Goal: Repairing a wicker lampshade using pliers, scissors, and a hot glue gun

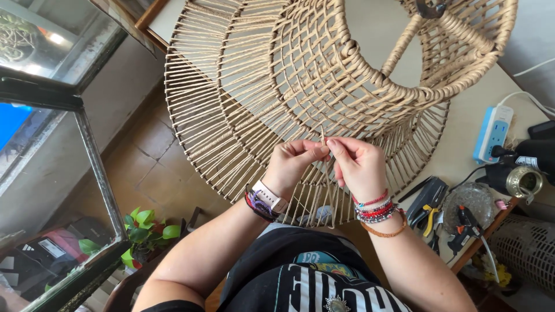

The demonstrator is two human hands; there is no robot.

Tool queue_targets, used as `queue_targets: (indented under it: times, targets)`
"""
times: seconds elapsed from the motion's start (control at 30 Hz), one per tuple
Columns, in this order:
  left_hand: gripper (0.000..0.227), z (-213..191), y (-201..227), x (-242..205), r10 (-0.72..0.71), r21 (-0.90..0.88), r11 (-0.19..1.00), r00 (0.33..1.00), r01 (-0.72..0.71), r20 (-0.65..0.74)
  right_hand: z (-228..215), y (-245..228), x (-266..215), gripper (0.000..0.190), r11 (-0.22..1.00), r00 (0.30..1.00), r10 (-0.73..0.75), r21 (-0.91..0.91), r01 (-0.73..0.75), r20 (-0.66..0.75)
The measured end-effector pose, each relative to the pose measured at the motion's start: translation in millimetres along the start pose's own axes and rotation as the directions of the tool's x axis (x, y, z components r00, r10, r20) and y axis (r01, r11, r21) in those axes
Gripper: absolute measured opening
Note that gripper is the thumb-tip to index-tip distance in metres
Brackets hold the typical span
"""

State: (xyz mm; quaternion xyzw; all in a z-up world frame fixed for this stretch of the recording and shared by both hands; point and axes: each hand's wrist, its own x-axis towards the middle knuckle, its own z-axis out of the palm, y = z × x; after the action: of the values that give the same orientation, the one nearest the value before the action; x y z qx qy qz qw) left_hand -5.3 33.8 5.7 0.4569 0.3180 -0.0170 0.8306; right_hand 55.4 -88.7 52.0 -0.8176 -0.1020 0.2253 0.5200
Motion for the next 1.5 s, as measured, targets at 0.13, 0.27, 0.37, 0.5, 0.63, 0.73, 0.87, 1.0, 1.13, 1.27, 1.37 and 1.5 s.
queue_targets:
  times: [0.13, 0.27, 0.37, 0.5, 0.63, 0.73, 0.87, 1.0, 1.13, 1.27, 1.37, 1.5]
  targets:
    - [0.017, -7.2, -4.1, 8.2, -0.006, 0.057, 0.998, 1.0, 0.004, 0.028, 7.0, 9.4, 3.3, 0.017, 0.997, 1.0, 0.007, 0.078, -0.005, -0.025]
    - [0.017, -10.7, 1.9, 8.6, -0.017, 0.154, 0.988, 0.998, 0.008, 0.055, 9.9, 6.9, 7.4, 0.014, 0.998, 0.999, 0.018, 0.056, -0.015, -0.039]
    - [0.016, -12.8, 1.9, 9.7, -0.02, 0.19, 0.982, 0.998, 0.008, 0.06, 12.6, 1.8, 7.0, 0.013, 0.999, 0.998, 0.029, 0.018, -0.028, -0.054]
    - [0.016, -13.7, 4.0, 9.3, -0.025, 0.213, 0.977, 0.998, 0.011, 0.063, 16.8, 4.2, 6.3, 0.012, 1.0, 0.995, 0.014, -0.004, -0.014, -0.098]
    - [0.015, -15.3, -2.9, 11.9, -0.014, 0.219, 0.976, 0.998, 0.0, 0.066, 18.4, 7.7, 6.4, 0.012, 1.0, 0.994, 0.002, -0.013, -0.004, -0.105]
    - [0.014, -13.3, -1.4, 10.9, -0.012, 0.214, 0.977, 0.998, -0.002, 0.068, 19.2, 8.2, 6.2, 0.012, 0.999, 0.993, -0.006, -0.033, 0.002, -0.119]
    - [0.015, -12.6, -2.4, 10.0, -0.017, 0.165, 0.986, 0.998, 0.006, 0.067, 21.9, 9.3, 5.3, 0.012, 0.999, 0.99, -0.02, -0.027, 0.016, -0.14]
    - [0.014, -13.9, -1.9, 11.0, -0.014, 0.171, 0.985, 0.997, 0.001, 0.073, 24.0, 15.2, 6.5, 0.013, 0.999, 0.987, -0.045, -0.031, 0.041, -0.157]
    - [0.015, -14.8, -1.7, 10.9, -0.014, 0.166, 0.986, 0.997, 0.001, 0.075, 24.2, 18.6, 6.3, 0.014, 0.997, 0.984, -0.067, -0.036, 0.061, -0.168]
    - [0.014, -12.4, 4.2, 7.1, -0.007, 0.139, 0.99, 0.998, -0.002, 0.059, 26.9, 19.1, 1.1, 0.016, 0.993, 0.969, -0.112, 0.005, 0.116, -0.22]
    - [0.014, -11.3, 3.9, 7.0, 0.005, 0.124, 0.992, 0.999, -0.012, 0.053, 22.2, 13.7, -10.2, 0.017, 0.993, 0.956, -0.104, 0.028, 0.116, -0.275]
    - [0.016, -8.8, 10.0, 1.4, 0.034, 0.111, 0.993, 0.998, -0.04, 0.058, -1.8, 30.8, -33.4, 0.017, 0.996, 0.942, -0.072, 0.022, 0.084, -0.329]
